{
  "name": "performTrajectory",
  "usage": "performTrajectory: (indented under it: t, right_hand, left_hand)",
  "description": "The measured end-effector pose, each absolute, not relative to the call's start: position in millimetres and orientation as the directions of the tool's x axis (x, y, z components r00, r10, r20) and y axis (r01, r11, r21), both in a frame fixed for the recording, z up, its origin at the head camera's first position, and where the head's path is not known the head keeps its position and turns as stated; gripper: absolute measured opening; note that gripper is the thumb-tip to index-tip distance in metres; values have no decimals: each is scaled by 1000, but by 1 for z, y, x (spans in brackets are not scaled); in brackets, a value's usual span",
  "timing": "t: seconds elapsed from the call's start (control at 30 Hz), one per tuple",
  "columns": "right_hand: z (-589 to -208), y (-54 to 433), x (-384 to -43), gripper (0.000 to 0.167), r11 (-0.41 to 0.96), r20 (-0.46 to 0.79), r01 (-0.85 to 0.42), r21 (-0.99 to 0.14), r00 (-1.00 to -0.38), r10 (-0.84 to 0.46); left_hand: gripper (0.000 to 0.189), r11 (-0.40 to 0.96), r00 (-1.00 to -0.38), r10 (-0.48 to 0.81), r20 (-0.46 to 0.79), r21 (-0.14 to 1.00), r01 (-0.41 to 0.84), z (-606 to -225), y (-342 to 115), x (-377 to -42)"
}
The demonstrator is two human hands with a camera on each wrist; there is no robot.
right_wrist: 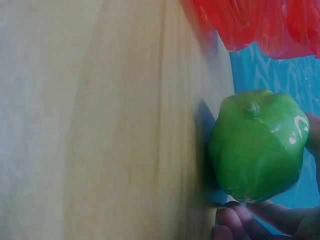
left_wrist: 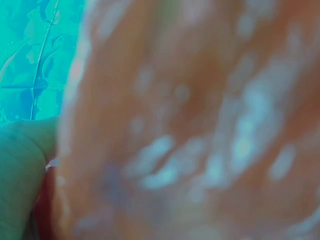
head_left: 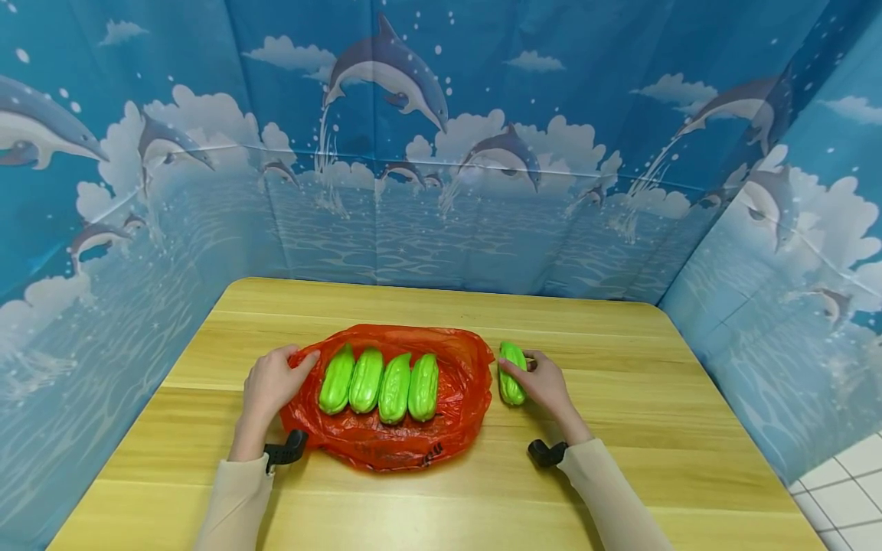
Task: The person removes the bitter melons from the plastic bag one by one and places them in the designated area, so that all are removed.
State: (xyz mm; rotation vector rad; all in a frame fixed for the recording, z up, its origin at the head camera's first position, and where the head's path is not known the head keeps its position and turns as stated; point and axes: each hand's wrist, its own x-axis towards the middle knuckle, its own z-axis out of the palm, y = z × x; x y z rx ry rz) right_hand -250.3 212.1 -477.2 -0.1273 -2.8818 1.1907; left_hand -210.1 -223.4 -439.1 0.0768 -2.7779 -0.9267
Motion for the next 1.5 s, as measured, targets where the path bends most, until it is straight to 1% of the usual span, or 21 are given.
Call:
performTrajectory:
  t: [0.57,0.87,1.33,1.5]
  right_hand:
    - [-478,213,-250,83,704,-15,74,-706,-996,91]
    - [-471,214,-249,81,660,-7,75,-748,-995,104]
    - [-452,210,-247,78,660,96,-8,-751,-991,97]
    - [-445,206,-244,73,651,148,-43,-758,-983,107]
  left_hand:
    - [37,804,-976,-116,186,595,18,-438,-223,-210]
    - [38,803,-976,-117,185,596,16,-438,-223,-210]
    - [40,800,-976,-118,186,600,18,-437,-224,-209]
    - [39,800,-976,-113,185,600,21,-436,-224,-209]
